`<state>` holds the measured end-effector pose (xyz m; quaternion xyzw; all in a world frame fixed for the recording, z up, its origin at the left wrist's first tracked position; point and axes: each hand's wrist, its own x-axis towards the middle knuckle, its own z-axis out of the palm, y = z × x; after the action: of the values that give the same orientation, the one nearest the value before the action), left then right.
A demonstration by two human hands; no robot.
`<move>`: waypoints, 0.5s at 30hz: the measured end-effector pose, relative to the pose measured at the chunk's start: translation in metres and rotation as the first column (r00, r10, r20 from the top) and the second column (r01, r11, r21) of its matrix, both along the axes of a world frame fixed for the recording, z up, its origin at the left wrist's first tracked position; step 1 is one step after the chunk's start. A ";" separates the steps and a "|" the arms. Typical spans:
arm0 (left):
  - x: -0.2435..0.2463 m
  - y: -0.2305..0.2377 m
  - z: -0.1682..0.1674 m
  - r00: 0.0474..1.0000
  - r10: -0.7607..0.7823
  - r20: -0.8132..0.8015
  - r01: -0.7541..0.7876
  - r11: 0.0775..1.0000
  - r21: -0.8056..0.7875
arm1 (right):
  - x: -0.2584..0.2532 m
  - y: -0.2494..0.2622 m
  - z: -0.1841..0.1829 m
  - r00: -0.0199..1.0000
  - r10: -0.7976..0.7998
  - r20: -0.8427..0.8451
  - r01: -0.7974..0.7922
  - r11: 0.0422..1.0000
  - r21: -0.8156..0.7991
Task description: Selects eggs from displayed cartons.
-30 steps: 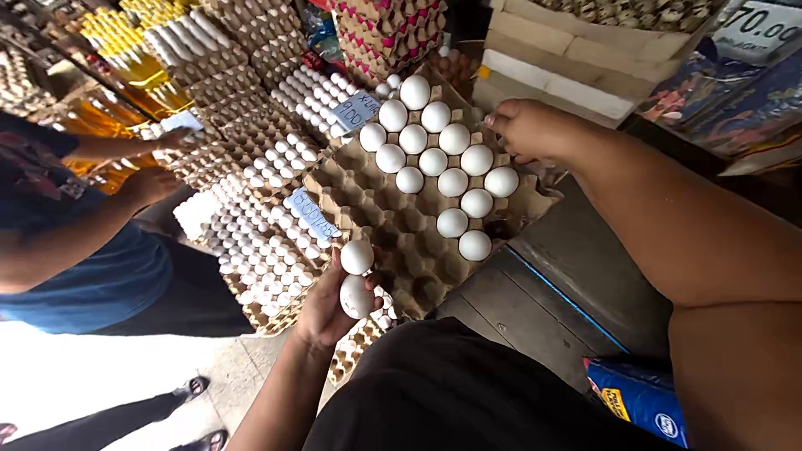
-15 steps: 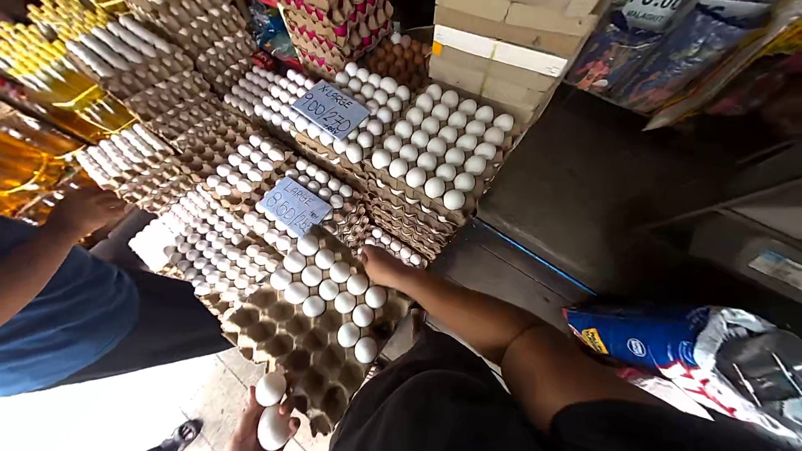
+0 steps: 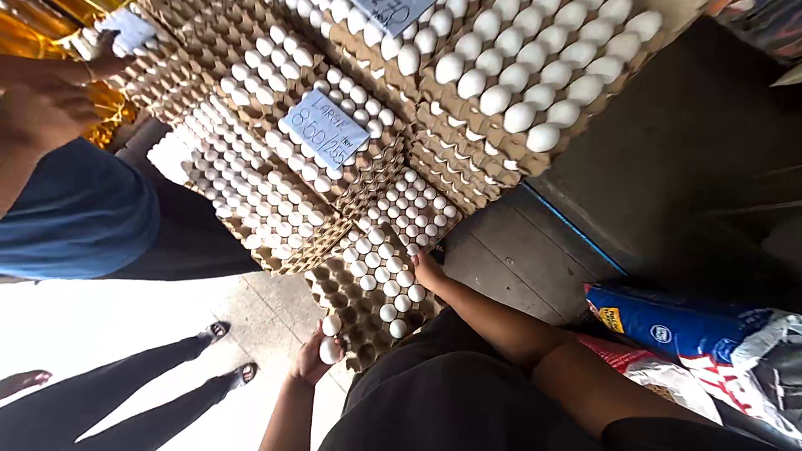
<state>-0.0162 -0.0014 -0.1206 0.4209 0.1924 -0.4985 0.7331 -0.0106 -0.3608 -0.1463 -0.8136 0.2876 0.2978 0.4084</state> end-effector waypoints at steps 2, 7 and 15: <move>0.002 -0.007 -0.009 0.999 -0.041 -0.025 0.041 0.999 0.012 | 0.001 -0.006 -0.010 1.000 0.012 -0.024 -0.012 1.000 -0.010; 0.022 -0.051 -0.038 0.996 -0.065 -0.055 0.066 0.998 0.008 | 0.023 -0.046 -0.024 0.999 -0.021 -0.024 0.019 0.997 -0.074; 0.074 -0.140 -0.077 0.997 -0.069 -0.024 0.067 0.995 -0.068 | 0.073 -0.130 -0.056 0.998 -0.037 0.049 0.049 0.965 -0.257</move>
<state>0.0573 -0.1411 -0.1972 0.3957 0.1706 -0.5347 0.7270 0.0627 -0.4911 -0.2026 -0.8596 0.3326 0.2311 0.3115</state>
